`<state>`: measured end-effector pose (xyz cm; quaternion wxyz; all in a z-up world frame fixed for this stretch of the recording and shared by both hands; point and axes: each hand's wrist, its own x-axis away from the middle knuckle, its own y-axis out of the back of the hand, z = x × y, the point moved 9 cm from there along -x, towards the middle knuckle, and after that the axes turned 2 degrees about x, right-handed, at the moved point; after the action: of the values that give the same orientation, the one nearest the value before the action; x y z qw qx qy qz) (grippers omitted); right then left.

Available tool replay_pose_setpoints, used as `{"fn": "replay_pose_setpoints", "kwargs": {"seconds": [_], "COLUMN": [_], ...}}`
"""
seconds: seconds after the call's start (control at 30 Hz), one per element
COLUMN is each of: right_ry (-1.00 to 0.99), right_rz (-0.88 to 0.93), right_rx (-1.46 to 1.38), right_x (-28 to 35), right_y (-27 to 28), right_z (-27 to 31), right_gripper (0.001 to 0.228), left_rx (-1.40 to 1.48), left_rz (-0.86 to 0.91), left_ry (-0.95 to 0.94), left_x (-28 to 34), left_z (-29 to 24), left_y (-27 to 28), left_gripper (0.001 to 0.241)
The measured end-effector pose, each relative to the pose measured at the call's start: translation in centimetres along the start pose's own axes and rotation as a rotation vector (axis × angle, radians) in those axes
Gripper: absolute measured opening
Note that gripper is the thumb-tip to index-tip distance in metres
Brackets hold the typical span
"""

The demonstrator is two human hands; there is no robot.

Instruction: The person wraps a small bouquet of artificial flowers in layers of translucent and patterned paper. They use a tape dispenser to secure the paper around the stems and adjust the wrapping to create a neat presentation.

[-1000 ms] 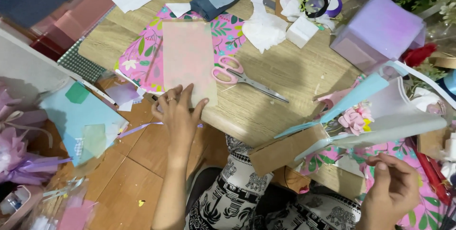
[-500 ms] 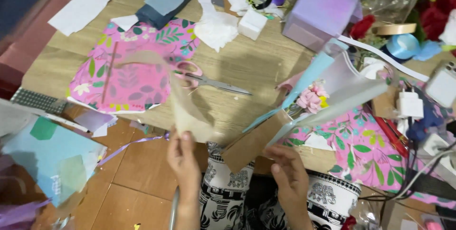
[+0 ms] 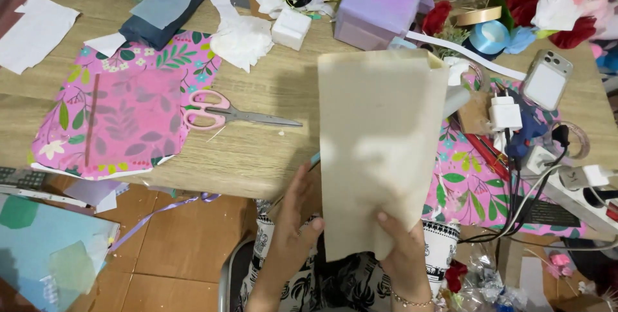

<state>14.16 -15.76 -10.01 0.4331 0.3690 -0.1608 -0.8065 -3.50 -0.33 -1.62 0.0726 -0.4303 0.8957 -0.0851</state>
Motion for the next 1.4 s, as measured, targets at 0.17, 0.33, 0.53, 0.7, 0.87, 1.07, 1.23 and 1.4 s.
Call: {"fn": "replay_pose_setpoints", "kwargs": {"seconds": [0.17,0.33,0.53,0.7,0.87,1.07,1.23,1.4], "right_ry": [-0.991,-0.584,-0.216,-0.011,-0.104,-0.109,-0.126,0.044], "right_rz": [-0.217,0.028,0.113,0.129,-0.001,-0.078,-0.059,0.018], "right_rx": [-0.791,-0.281,-0.392,-0.284,-0.285,-0.183,-0.278,-0.407], "right_x": [-2.9,-7.5,-6.6,-8.0,-7.6,-7.4,-7.1,-7.8], "right_y": [-1.8,-2.1,-4.1,-3.8,-3.0,-2.8,-3.4,-4.0], "right_z": [1.5,8.4,11.6,13.8,12.2,12.7,12.8,14.3], "right_gripper": [0.058,0.068,0.057,0.071,0.038,0.033,0.031,0.029], "left_rx": [0.132,0.224,0.079,0.139,0.216,0.306,0.404,0.406], "left_rz": [0.107,-0.327,-0.150,-0.100,-0.215,0.033,-0.069,-0.128], "left_ry": [0.401,0.628,0.203,0.317,0.223,0.076,0.015,0.148], "left_x": [2.3,3.6,1.9,2.2,1.9,0.9,0.4,1.9], "left_z": [4.7,7.4,3.7,4.9,4.3,0.7,0.4,6.4], "left_y": [-2.4,-1.7,-2.9,-2.6,-1.4,-3.8,-3.1,-1.9], "left_gripper": [0.087,0.065,0.069,0.065,0.047,0.061,0.058,0.065]}}
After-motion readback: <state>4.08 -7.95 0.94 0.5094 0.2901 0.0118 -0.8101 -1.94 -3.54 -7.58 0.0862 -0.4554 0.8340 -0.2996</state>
